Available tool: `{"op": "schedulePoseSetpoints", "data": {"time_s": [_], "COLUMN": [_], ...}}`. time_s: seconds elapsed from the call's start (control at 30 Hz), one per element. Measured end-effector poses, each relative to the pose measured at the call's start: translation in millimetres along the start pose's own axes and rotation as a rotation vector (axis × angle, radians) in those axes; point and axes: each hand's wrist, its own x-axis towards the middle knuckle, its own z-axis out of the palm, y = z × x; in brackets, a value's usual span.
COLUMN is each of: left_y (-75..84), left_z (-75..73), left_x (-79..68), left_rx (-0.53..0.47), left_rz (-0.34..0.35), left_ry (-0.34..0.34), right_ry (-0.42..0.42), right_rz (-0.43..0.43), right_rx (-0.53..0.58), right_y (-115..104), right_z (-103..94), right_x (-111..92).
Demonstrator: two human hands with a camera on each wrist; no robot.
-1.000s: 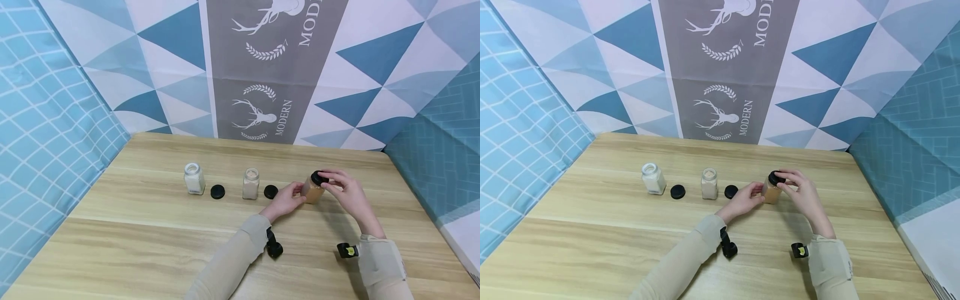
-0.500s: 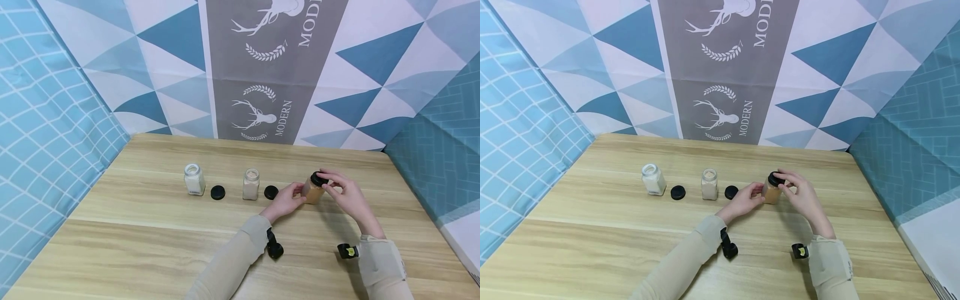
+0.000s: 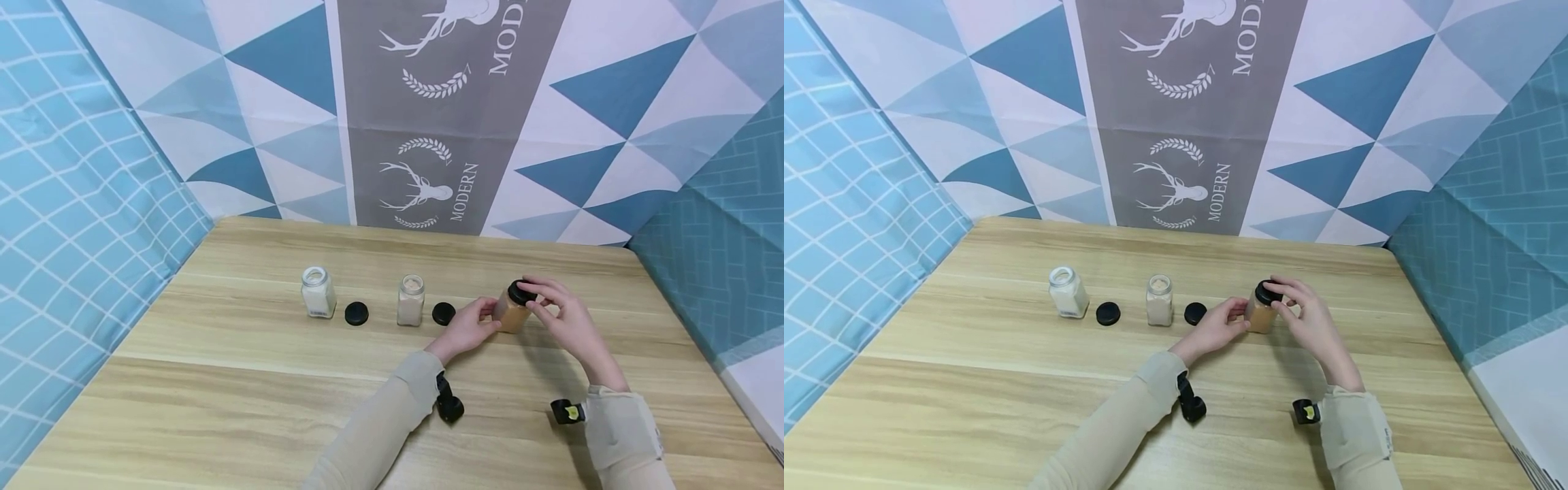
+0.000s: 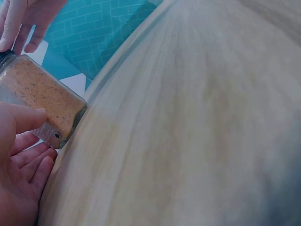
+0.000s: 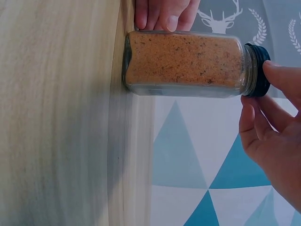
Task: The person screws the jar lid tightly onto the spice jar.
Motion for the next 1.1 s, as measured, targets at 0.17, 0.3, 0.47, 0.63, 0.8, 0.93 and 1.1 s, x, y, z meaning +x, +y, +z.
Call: {"op": "schedulePoseSetpoints", "data": {"time_s": [0.17,0.3,0.47,0.63,0.8,0.93,1.1], "left_y": [-0.1,0.4,0.3,0.9,2.1,2.8,3.2], "left_z": [0.2,-0.3,-0.7,-0.7,-1.1,-1.3,-1.5], "left_x": [0.2,-0.5,-0.8,-0.7,-1.4,-1.6,-1.9], "left_rx": [-0.004,-0.011,-0.010,-0.008,-0.013,-0.010,-0.007], "left_rz": [-0.001,0.002,-0.009,-0.008,-0.001,-0.006,-0.005], "left_ry": [0.004,0.004,0.001,-0.002,-0.003,-0.004,-0.005], "right_ry": [0.001,-0.001,0.002,0.027,0.044,0.041,0.016], "right_rz": [-0.027,-0.018,0.023,0.015,0.036,0.063,0.077], "right_rx": [-0.008,-0.022,-0.041,-0.049,-0.054,-0.061,-0.052], "right_y": [-3.4,12.7,14.3,16.6,16.3,14.2,14.0], "right_z": [-1.5,0.3,0.3,0.6,-0.1,-0.6,-1.0], "right_x": [0.0,-1.4,-2.3,-2.3,-3.1,-3.7,-4.0]}}
